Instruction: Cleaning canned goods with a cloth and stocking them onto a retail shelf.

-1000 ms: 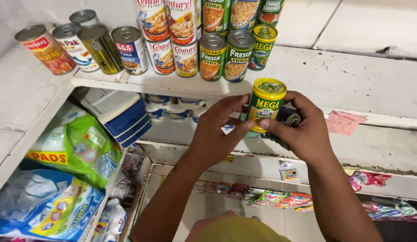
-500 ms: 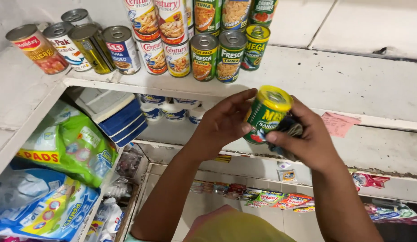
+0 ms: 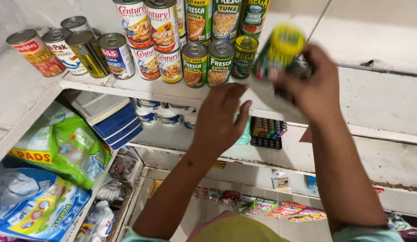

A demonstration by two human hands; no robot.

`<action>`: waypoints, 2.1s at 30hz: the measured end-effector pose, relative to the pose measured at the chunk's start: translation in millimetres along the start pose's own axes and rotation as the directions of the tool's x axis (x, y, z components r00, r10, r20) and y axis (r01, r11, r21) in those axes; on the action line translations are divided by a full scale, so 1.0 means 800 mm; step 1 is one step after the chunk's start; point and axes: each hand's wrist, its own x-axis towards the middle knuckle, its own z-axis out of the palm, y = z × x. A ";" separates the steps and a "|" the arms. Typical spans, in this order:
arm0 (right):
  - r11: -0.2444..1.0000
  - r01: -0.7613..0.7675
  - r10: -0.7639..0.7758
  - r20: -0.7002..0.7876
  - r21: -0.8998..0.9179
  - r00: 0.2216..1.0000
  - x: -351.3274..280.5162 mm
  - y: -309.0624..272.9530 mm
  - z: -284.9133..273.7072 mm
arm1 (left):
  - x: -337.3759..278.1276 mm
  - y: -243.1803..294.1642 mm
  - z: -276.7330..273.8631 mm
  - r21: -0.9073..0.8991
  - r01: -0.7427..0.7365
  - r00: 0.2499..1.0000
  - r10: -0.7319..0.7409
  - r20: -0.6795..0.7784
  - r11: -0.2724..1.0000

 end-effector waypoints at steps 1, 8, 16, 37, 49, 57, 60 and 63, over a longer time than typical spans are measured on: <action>1.000 0.005 -0.005 0.000 0.001 1.000 0.020 0.009 0.000 | 0.006 0.003 0.013 0.003 -0.003 1.000 0.003 -0.003 1.000; 0.977 0.211 -0.211 -0.016 0.008 0.977 0.098 0.038 0.020 | 0.043 0.030 0.065 0.307 0.154 0.980 -0.185 0.072 0.939; 0.989 0.108 -0.111 -0.025 -0.098 0.994 0.106 0.028 0.039 | 0.050 0.034 0.074 0.352 0.204 0.962 -0.253 0.100 0.914; 0.976 -0.154 0.165 0.062 -0.154 0.984 0.096 -0.003 0.041 | 0.035 0.023 0.088 0.378 0.073 0.997 -0.075 -0.011 0.923; 0.918 -0.301 0.342 0.128 -0.259 0.931 0.096 -0.023 0.047 | 0.031 0.018 0.090 0.359 0.024 0.999 -0.005 -0.052 0.933; 0.888 -0.289 0.351 0.123 -0.358 0.928 0.095 -0.028 0.049 | 0.030 0.019 0.089 0.356 0.019 0.999 -0.001 -0.051 0.934; 0.885 -0.288 0.361 0.151 -0.366 0.920 0.097 -0.019 0.046 | 0.032 0.020 0.087 0.355 0.016 0.999 0.002 -0.051 0.935; 0.882 -0.258 0.344 0.162 -0.395 0.925 0.096 -0.019 0.049 | 0.030 0.017 0.092 0.334 0.035 0.999 -0.026 -0.034 0.942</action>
